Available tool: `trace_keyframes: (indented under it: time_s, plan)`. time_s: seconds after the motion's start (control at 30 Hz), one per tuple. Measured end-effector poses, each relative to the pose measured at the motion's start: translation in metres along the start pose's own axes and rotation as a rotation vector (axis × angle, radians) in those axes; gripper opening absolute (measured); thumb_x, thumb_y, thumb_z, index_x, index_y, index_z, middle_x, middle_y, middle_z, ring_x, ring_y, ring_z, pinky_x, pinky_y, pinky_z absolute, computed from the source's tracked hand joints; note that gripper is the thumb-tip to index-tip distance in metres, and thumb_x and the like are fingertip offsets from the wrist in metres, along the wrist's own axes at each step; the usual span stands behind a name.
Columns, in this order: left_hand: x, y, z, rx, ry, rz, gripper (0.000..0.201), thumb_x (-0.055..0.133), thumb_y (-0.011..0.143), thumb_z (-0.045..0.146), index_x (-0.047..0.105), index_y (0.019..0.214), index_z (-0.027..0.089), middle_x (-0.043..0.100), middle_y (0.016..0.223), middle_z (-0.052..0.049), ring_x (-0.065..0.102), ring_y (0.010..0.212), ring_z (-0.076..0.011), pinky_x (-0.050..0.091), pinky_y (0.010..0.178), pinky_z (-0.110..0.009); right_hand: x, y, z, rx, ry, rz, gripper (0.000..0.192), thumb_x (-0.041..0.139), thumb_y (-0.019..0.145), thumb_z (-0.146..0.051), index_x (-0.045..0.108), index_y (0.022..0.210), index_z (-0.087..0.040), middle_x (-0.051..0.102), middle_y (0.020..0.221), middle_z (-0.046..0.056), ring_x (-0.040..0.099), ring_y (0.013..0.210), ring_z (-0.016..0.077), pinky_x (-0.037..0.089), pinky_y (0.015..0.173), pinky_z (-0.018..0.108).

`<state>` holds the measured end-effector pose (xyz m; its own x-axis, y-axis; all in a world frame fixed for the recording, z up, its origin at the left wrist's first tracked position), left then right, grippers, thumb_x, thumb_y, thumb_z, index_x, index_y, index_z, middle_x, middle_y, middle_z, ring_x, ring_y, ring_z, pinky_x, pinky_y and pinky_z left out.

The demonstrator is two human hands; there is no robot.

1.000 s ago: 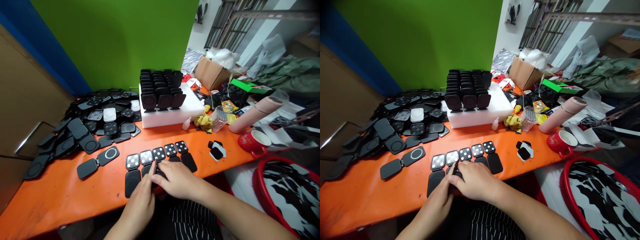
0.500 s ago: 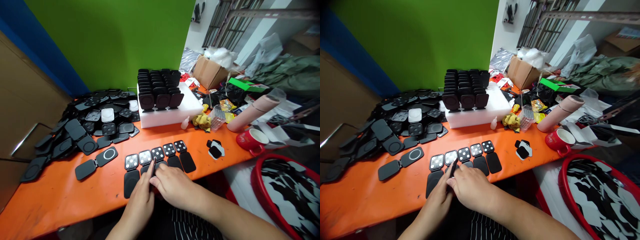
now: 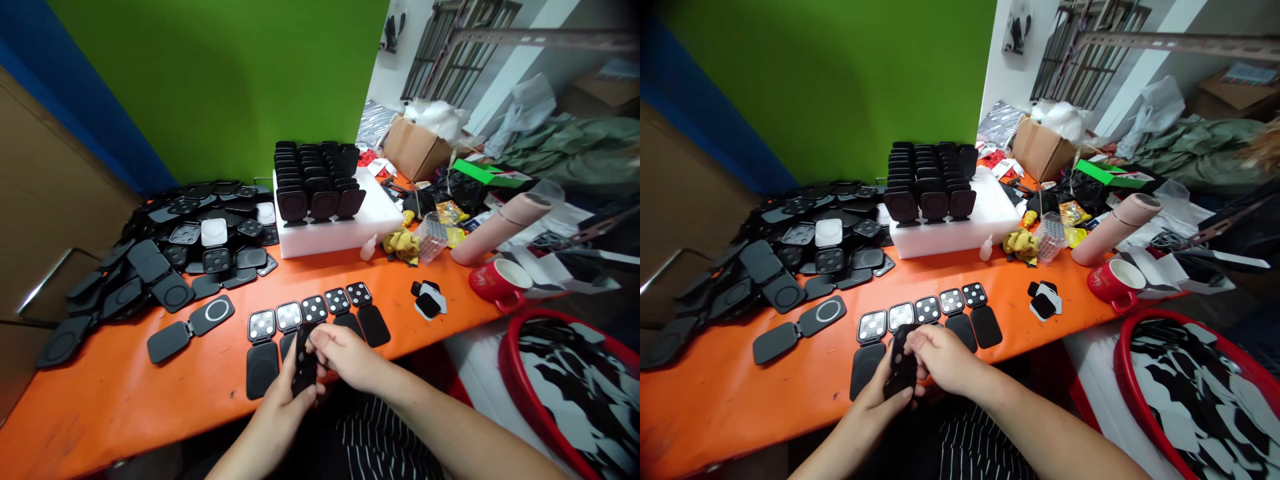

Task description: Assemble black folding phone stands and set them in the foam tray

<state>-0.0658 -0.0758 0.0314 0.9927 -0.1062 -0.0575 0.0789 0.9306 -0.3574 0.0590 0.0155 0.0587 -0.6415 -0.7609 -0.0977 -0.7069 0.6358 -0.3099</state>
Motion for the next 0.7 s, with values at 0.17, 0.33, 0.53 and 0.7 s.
trace_keyframes:
  time_s: [0.17,0.33,0.53,0.7]
  plan:
    - [-0.007,-0.007,0.006,0.090,0.459,0.058,0.063,0.036,0.083,0.014,0.010,0.139,0.028,0.037,0.137,-0.004,0.037,0.123,-0.0205,0.031,0.099,-0.036,-0.009,-0.004,-0.020,-0.135,-0.434,0.064,0.031,0.032,0.091,-0.032,0.052,0.073,-0.016,0.055,0.073,0.002,0.050,0.069,0.0119,0.037,0.064,0.024]
    - [-0.007,-0.015,0.008,0.158,0.746,0.032,0.066,0.029,0.081,0.008,0.006,0.139,0.026,0.048,0.127,-0.011,0.053,0.108,-0.0212,0.044,0.084,-0.032,-0.011,-0.009,-0.018,-0.086,-0.484,0.017,0.029,0.041,0.087,-0.033,0.051,0.066,-0.015,0.050,0.065,-0.002,0.044,0.061,0.0097,0.032,0.055,0.021]
    - [-0.003,-0.016,0.003,0.188,0.661,0.098,0.058,0.037,0.083,0.016,0.020,0.138,0.026,0.059,0.113,-0.010,0.061,0.094,-0.0225,0.048,0.075,-0.030,-0.002,-0.007,-0.010,-0.037,-0.192,0.075,0.032,0.048,0.082,-0.037,0.053,0.062,-0.014,0.048,0.061,-0.003,0.042,0.058,0.0083,0.031,0.052,0.019]
    - [-0.014,-0.001,0.013,0.089,0.111,0.256,0.038,0.046,0.084,0.039,0.051,0.116,0.020,0.061,0.112,-0.007,0.055,0.103,-0.0224,0.046,0.084,-0.030,0.005,-0.003,-0.012,-0.031,0.236,-0.048,0.035,0.043,0.085,-0.046,0.056,0.077,-0.014,0.046,0.054,-0.004,0.039,0.045,0.0051,0.032,0.047,0.018]
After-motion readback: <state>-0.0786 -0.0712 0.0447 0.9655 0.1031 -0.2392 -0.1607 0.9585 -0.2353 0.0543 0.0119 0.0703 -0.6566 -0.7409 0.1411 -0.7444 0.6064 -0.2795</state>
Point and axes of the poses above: each hand's wrist, its own y-axis towards the middle knuckle, its own x-axis out of the palm, z = x × y, the point moved 1 cm from there along y, towards the middle knuckle
